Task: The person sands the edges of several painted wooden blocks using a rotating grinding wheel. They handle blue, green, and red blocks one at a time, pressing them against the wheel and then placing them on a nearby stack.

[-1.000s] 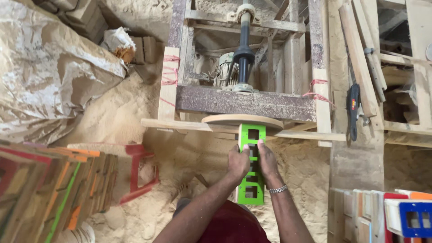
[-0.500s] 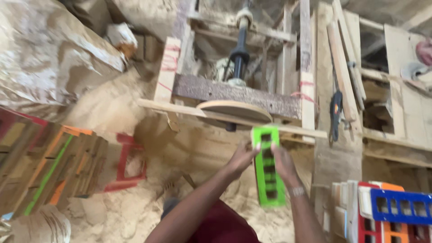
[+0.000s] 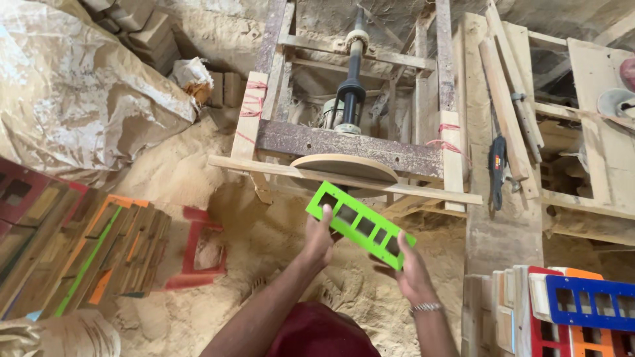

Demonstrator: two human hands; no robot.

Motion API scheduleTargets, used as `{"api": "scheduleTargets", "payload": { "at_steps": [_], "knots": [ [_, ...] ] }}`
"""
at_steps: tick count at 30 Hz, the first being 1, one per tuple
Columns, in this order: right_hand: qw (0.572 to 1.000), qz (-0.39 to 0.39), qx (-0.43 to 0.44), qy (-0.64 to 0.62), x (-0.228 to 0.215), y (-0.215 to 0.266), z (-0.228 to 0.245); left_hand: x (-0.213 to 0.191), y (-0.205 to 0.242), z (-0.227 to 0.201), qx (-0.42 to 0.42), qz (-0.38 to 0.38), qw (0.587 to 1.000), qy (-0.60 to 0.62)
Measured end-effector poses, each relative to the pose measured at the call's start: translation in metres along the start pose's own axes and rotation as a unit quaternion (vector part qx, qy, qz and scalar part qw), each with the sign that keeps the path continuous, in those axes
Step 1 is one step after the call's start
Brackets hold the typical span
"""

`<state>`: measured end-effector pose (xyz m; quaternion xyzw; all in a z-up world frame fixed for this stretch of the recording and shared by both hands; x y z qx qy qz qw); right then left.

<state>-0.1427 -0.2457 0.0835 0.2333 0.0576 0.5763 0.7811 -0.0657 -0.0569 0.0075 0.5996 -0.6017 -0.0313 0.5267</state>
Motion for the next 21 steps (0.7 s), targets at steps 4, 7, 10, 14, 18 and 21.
{"api": "scheduleTargets", "payload": {
  "at_steps": [4, 7, 10, 14, 18, 21],
  "knots": [
    [0.995, -0.086, -0.043, -0.001, 0.003, -0.043, -0.007, 0.014, -0.028, -0.008, 0.007, -0.014, 1.0, 0.015],
    [0.994, -0.1, -0.035, 0.031, 0.009, -0.064, 0.0, 0.018, -0.05, -0.014, -0.018, -0.05, 0.998, 0.038],
    [0.992, -0.108, -0.029, 0.053, 0.014, -0.072, 0.008, 0.018, -0.066, -0.016, -0.031, -0.077, 0.996, 0.044],
    [0.987, -0.154, -0.009, 0.032, 0.035, -0.061, 0.002, -0.004, -0.071, -0.025, 0.0, -0.116, 0.989, -0.09],
    [0.978, -0.206, 0.018, -0.003, 0.066, -0.013, -0.037, -0.028, -0.073, -0.046, 0.053, -0.11, 0.97, -0.211],
    [0.988, -0.125, 0.029, -0.083, 0.091, 0.015, -0.075, -0.041, -0.076, -0.076, -0.135, -0.101, 0.954, -0.249]
  ]
}}
Point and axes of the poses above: each hand's wrist, its own y-axis away from the middle knuckle, its own x-axis out of the palm, z = x × y, the point moved 1 cm from there along -y, towards the middle knuckle, and after that the axes turned 15 degrees about -x, right-handed, at the moved point
